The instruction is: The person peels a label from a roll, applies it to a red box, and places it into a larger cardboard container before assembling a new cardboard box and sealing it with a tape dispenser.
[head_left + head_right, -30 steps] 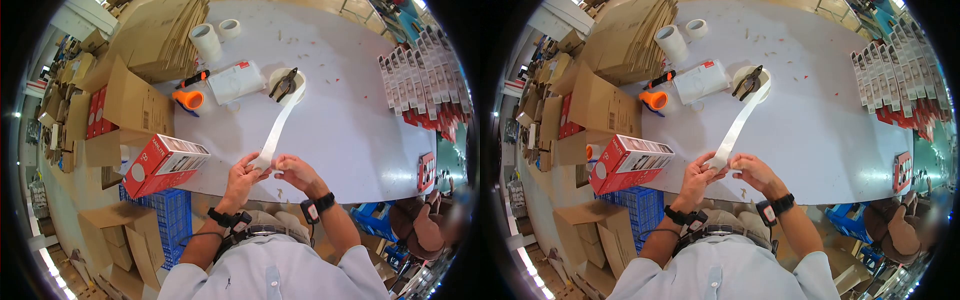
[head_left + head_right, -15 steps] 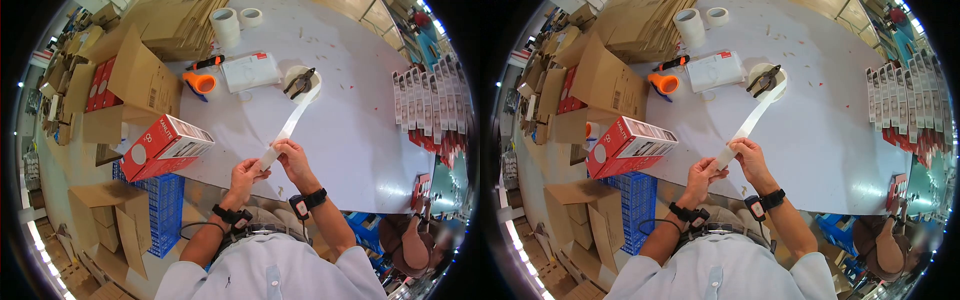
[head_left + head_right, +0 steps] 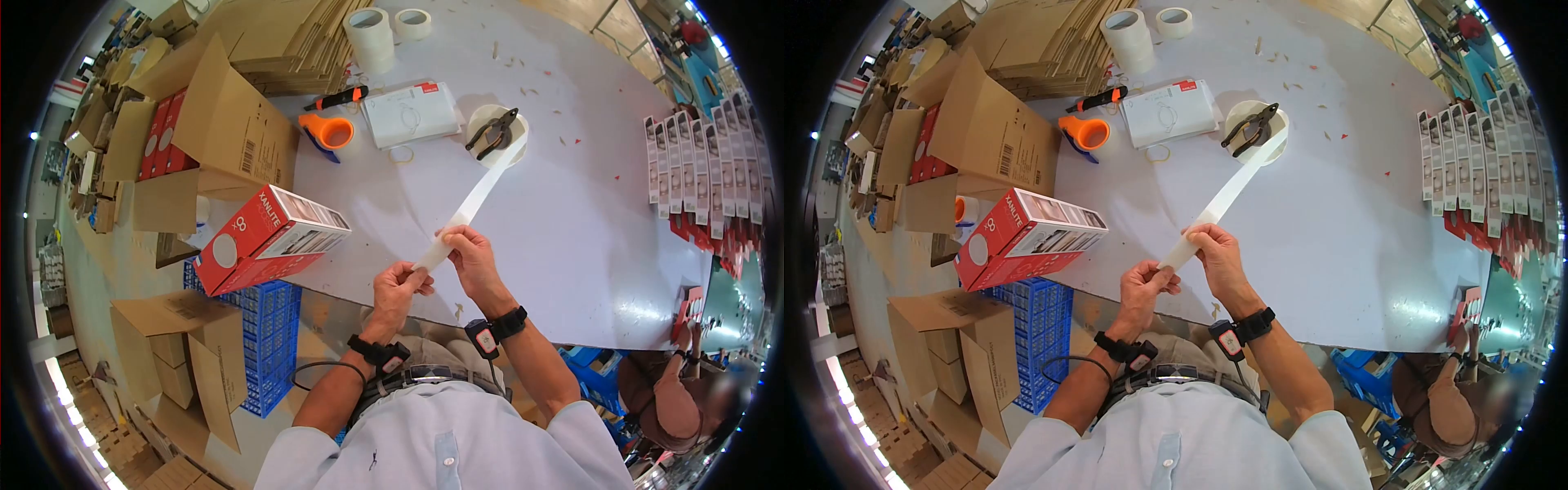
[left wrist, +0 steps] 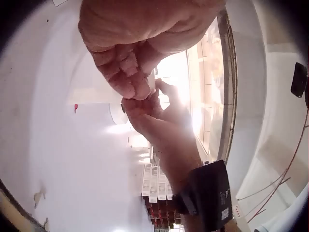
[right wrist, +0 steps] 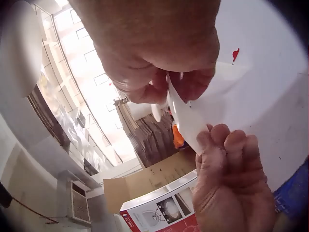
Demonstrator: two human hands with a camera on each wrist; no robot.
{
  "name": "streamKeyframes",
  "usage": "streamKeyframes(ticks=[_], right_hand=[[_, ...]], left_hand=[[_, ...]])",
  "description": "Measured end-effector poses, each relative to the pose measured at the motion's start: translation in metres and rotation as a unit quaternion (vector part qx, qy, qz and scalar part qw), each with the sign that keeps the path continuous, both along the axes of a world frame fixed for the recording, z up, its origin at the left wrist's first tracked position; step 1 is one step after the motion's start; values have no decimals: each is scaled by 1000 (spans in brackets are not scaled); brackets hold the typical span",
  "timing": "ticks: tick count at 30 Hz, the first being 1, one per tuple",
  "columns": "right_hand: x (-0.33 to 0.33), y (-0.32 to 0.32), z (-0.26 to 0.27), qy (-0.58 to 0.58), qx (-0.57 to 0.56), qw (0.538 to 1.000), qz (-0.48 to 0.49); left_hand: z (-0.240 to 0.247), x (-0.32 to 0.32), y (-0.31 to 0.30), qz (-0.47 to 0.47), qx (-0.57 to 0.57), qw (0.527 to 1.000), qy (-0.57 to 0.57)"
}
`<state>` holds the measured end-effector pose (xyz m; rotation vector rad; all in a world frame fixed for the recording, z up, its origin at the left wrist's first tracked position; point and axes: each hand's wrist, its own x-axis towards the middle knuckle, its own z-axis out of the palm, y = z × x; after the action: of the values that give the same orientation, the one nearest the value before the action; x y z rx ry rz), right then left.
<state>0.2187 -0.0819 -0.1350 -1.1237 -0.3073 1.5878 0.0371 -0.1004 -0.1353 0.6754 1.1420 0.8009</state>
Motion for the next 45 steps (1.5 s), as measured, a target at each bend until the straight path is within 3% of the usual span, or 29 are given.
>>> streamKeyframes(ticks=[4,7,8,9,10,13,17,19,26,32,35,38,40,42,45], right_hand=[[12,-14,10,-62,-87,994,19],[24,-30,20,-148,-77,986,19],[27,-34,26,-177,-38,983,27],[28,-36,34,-204,3,978,34],[28,-35,43,-230,45,971,41],[24,-31,90,-398,208,891,62],[22,-20,137,-595,420,685,11],[26,-18,151,-619,471,629,1],[43,-18,171,-661,601,449,22],[51,-17,179,-655,651,374,85],[56,-22,178,-652,628,415,94],[56,-32,172,-607,503,606,104],[50,-36,164,-463,348,791,195],[41,-38,153,-267,192,911,250],[21,-35,165,-149,131,935,295]], left_hand=[[-33,-16,12,-23,-68,997,-27],[-40,-35,17,-51,-183,981,46],[-54,-45,10,-61,-67,979,182],[-76,-57,-2,-68,52,946,314],[-87,-63,-6,-70,170,880,437],[5,-50,5,-45,81,977,191],[104,-33,11,-95,62,993,-23],[129,-25,10,-105,62,986,-116],[161,-6,6,-131,-54,966,-214],[156,-2,7,-153,-80,968,-184],[155,-3,1,-104,-38,983,-145],[152,-10,-8,-44,46,992,-109],[151,-17,-12,-36,92,992,-75],[153,-22,-16,-31,105,992,-55],[157,-27,-18,-30,121,992,-29]])
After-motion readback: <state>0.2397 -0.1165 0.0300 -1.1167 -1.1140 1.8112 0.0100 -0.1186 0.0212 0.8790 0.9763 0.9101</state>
